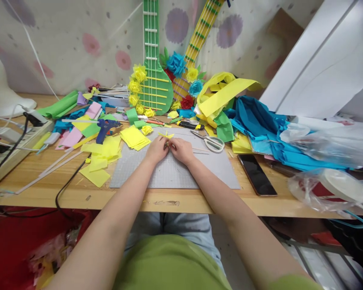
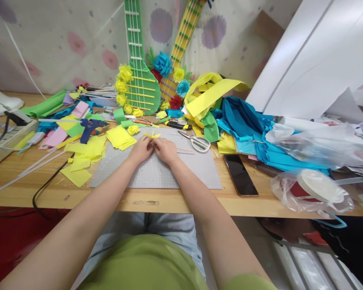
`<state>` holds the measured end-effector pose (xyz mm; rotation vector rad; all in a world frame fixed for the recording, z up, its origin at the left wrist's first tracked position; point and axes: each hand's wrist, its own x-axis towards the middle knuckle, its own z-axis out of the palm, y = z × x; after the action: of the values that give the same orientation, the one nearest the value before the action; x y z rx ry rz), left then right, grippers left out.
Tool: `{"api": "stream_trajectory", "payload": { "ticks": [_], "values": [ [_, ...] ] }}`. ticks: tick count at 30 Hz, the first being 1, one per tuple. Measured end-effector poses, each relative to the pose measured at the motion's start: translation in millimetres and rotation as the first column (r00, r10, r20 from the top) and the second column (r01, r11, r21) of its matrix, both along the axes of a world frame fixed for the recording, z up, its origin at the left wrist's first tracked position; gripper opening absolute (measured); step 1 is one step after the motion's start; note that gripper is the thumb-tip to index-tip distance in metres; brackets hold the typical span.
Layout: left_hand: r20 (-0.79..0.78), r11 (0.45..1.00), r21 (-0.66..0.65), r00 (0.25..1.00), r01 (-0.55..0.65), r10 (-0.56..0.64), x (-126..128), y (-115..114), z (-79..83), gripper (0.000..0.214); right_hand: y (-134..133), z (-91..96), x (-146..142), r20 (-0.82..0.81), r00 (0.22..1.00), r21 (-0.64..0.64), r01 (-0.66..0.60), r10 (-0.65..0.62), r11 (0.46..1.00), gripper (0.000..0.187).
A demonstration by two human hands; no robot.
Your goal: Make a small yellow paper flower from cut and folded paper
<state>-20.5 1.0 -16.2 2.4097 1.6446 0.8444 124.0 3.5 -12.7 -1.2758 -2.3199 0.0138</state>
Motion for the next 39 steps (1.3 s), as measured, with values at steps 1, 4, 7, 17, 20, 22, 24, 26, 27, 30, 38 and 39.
{"api": "stream_trajectory", "payload": {
  "ticks": [1,4,7,17,20,22,24,26,27,30,38,39],
  "values": [
    [0.0,1.0,0.014,1.0,0.001,-0.001,-0.2,0.2,-0.5,0.021,0.1,0.1,0.5,-0.012,1.0,0.002,0.0,0.0,1.0,0.016],
    [-0.007,0.999,0.045,1.0,0.002,-0.001,-1.1,1.0,-1.7,0.022,-0.1,0.6,2.0,-0.031,0.999,-0.005,0.013,-0.013,1.0,0.017],
    [-0.006,0.999,0.03,1.0,0.013,-0.013,-1.7,1.8,-2.3,0.022,-0.9,1.1,3.1,-0.024,1.0,-0.011,0.014,-0.015,1.0,0.018],
    [0.0,0.999,0.005,0.999,0.04,-0.04,-1.2,0.8,-2.9,0.028,-3.5,6.1,5.0,0.089,0.996,-0.011,0.011,-0.01,1.0,0.02],
    [-0.022,0.999,0.019,0.999,0.028,-0.028,-0.2,-0.4,-2.3,0.029,-3.5,5.5,4.0,0.095,0.995,-0.001,0.023,-0.023,1.0,0.022],
    [-0.04,1.0,0.024,0.999,0.016,-0.015,0.6,-1.5,-1.3,0.028,-3.3,4.5,3.2,0.095,0.995,0.004,0.024,-0.024,1.0,0.022],
    [-0.048,1.0,0.029,0.999,-0.002,0.004,1.4,-2.8,-0.2,0.031,-2.9,3.4,2.8,0.097,0.995,0.01,0.015,-0.016,1.0,0.023],
    [-0.037,0.999,0.04,0.999,-0.027,0.028,2.1,-4.1,1.0,0.036,-2.2,2.1,2.9,0.098,0.995,0.018,0.001,-0.003,1.0,0.021],
    [-0.03,0.998,0.045,0.999,-0.04,0.042,2.4,-4.7,1.4,0.038,-1.8,1.5,3.1,0.095,0.995,0.021,-0.003,0.001,1.0,0.02],
    [-0.036,0.997,0.052,0.998,-0.056,0.058,3.2,-6.3,2.7,0.033,-1.4,0.2,4.2,0.07,0.998,0.021,-0.011,0.009,1.0,0.018],
    [-0.032,0.999,0.044,0.999,-0.012,0.014,1.9,-7.7,6.7,0.021,-4.6,2.9,4.7,-0.017,1.0,0.002,-0.026,0.026,1.0,0.02],
    [-0.005,0.999,0.037,1.0,-0.005,0.005,1.5,-7.7,7.1,0.022,-4.6,3.4,4.4,-0.024,1.0,0.004,-0.019,0.019,1.0,0.02]
  ]
}}
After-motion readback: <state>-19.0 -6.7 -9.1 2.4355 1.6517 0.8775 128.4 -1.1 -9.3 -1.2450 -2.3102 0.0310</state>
